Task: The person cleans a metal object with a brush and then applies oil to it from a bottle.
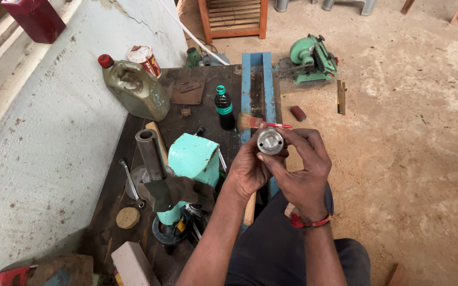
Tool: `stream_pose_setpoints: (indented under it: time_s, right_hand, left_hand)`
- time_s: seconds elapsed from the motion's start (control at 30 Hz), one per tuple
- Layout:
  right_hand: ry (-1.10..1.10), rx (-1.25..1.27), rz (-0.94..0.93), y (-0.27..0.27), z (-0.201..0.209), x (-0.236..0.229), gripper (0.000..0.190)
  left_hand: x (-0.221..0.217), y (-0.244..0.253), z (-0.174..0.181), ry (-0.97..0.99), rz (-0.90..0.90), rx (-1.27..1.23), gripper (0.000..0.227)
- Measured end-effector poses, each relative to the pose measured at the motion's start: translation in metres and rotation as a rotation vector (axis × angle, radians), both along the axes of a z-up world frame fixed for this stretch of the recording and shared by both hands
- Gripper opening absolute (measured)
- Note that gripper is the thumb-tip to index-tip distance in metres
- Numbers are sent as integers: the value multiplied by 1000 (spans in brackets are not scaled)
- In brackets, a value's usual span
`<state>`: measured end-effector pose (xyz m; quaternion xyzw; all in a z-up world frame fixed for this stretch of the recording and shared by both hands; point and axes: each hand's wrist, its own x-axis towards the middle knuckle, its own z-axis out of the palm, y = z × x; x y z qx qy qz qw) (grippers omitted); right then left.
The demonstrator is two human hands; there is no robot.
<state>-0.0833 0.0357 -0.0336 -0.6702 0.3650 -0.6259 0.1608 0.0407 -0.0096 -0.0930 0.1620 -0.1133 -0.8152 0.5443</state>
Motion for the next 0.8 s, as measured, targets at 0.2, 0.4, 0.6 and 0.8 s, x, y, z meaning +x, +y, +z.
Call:
stream_pose_setpoints:
  time_s: [0.2,0.4,0.6,0.8]
  right_hand:
    - [-36,62,-20,-1,1,6,52]
    - [-37,26,-29,-3,-4,8,53]
    - [-51,47,-41,-2,-2,7,49]
    - [-42,47,-60,-3,2,6,49]
  left_hand:
    - [4,-1,-7,99,7,-4,35]
    - [3,-1,-11,294,-48,-24,34]
    - [3,-3,-8,283,-32,13,33]
    - [2,-2,-6,86,47,23,31]
